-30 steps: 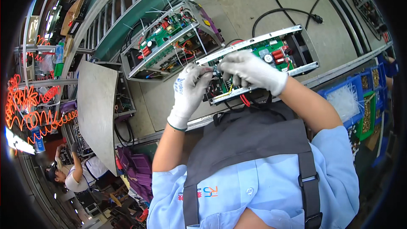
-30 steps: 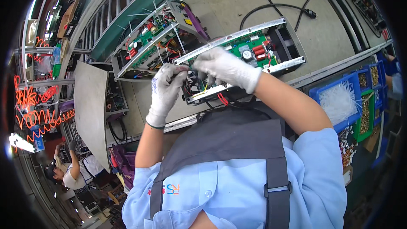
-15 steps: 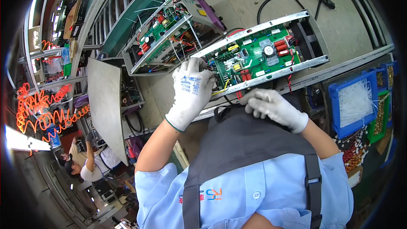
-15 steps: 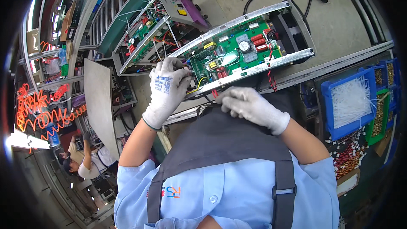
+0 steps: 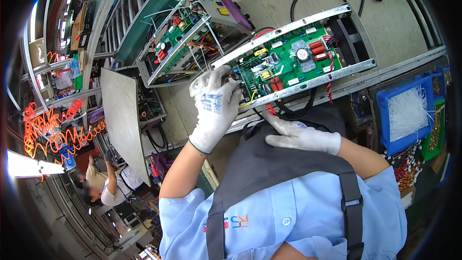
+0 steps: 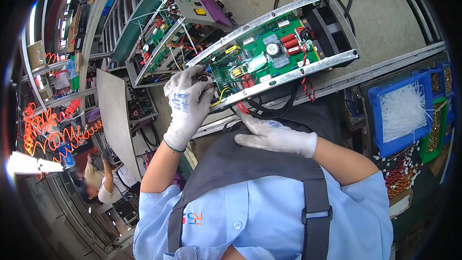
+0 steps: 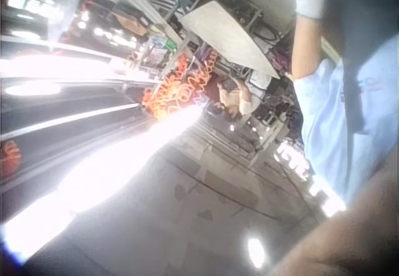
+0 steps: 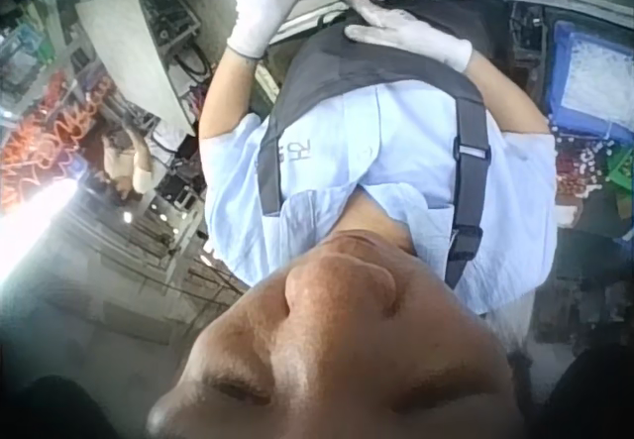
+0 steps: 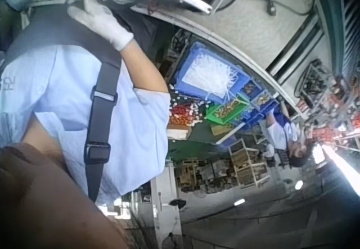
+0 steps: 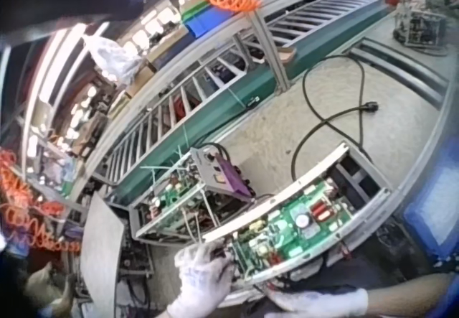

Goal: The person assembles an electronic device on a factory workbench. They connect various internal wires to a circuit board, secure the components, and organize the wiring using white zip ties. The person handles the device casing and internal components directly with gloved hands.

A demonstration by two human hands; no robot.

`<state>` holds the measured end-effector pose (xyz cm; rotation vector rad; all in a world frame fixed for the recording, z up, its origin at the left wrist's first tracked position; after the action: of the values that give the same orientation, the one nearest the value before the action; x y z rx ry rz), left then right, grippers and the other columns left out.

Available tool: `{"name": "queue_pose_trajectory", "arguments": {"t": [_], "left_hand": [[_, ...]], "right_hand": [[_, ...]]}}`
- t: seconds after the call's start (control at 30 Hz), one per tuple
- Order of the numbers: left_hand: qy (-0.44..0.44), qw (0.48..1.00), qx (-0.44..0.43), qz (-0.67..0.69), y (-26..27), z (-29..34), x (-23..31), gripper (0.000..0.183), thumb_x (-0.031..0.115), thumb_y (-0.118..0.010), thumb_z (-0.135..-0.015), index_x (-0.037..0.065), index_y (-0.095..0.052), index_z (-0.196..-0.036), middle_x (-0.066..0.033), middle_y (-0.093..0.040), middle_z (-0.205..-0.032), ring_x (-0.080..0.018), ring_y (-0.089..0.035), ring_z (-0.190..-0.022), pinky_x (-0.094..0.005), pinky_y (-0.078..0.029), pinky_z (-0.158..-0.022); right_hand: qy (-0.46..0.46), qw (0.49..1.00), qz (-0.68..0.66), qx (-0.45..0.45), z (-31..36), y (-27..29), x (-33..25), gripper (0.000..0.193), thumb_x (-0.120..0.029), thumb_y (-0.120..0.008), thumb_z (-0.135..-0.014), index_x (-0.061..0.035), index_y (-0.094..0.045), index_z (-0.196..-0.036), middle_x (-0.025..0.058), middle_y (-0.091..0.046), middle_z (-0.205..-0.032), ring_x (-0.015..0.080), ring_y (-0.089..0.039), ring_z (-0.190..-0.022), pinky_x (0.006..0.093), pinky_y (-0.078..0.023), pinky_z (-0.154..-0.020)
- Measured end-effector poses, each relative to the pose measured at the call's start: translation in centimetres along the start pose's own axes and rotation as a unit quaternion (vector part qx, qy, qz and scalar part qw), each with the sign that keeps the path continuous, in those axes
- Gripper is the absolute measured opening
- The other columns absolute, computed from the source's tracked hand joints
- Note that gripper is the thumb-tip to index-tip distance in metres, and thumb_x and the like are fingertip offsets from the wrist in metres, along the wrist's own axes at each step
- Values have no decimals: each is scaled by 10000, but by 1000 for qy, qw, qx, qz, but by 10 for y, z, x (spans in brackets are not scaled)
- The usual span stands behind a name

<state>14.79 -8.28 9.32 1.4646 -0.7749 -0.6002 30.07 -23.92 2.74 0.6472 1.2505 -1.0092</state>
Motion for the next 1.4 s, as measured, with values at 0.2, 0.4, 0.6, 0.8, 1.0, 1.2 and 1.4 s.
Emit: {"name": "queue_pose_trajectory", "arguments": {"t": [0.2,0.4,0.6,0.8,1.0,1.2,1.4], "left_hand": [[-8,1000,-12,-25,5,-5,4,123,165,-725,-712,106,-718,-821,-28,-607,-1148,-272,-521,-1101,-451,-334,-942],[6,1000,-15,-14,2,-3,2,122,165,-721,-718,108,-719,-826,-18,-611,-1104,-262,-523,-1072,-442,-344,-904],[6,1000,-7,-16,-2,-2,1,117,169,-724,-717,101,-714,-811,-11,-613,-1106,-264,-519,-1071,-439,-341,-911],[27,998,-43,-24,-3,-8,3,121,172,-722,-710,102,-719,-809,-3,-608,-1131,-265,-499,-1086,-444,-325,-932],[8,998,-47,-49,-3,-11,0,139,190,-695,-706,108,-729,-813,-35,-617,-1113,-304,-519,-1057,-452,-377,-904],[7,996,-11,84,0,-8,-1,131,117,-662,-793,34,-708,-883,-124,-606,-1205,-334,-521,-1148,-425,-402,-984],[21,914,176,365,-33,35,6,447,146,-510,-933,36,-469,-1364,-202,-358,-1467,-337,-333,-1380,-462,-332,-1091]], "right_hand": [[41,983,181,11,-21,-7,30,620,-389,-494,-986,-3,-330,-1443,221,-456,-1373,282,-491,-1254,302,-373,-1056],[-31,957,-287,-1,-18,-4,13,703,-337,-576,-966,20,-240,-1470,165,-541,-1314,198,-531,-1210,288,-398,-1030],[-30,956,-291,-35,-15,3,13,777,-330,-587,-963,38,-151,-1490,156,-499,-1360,188,-487,-1249,292,-389,-1039],[34,924,-373,-78,-21,-5,35,812,-287,-602,-955,46,-98,-1498,190,-299,-1501,223,-344,-1368,319,-279,-1127],[60,874,-474,-83,-29,-12,60,770,-186,-568,-971,80,-61,-1485,199,-278,-1515,191,-417,-1330,290,-359,-1089],[70,992,-102,7,-14,-9,24,858,-430,-604,-926,80,-181,-1472,217,-393,-1460,247,-379,-1358,319,-312,-1108],[66,980,-179,-62,51,19,37,569,-350,-578,-957,35,-469,-1362,175,-506,-1379,234,-463,-1288,333,-338,-1092]]}}
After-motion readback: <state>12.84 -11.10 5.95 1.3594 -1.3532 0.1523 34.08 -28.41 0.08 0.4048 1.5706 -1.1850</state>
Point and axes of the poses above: each hand's wrist, its own z-axis away from the middle knuckle, its own y-axis out of the back of the hand, x = y × z, the point moved 1 cm from there along -z, towards the middle knuckle
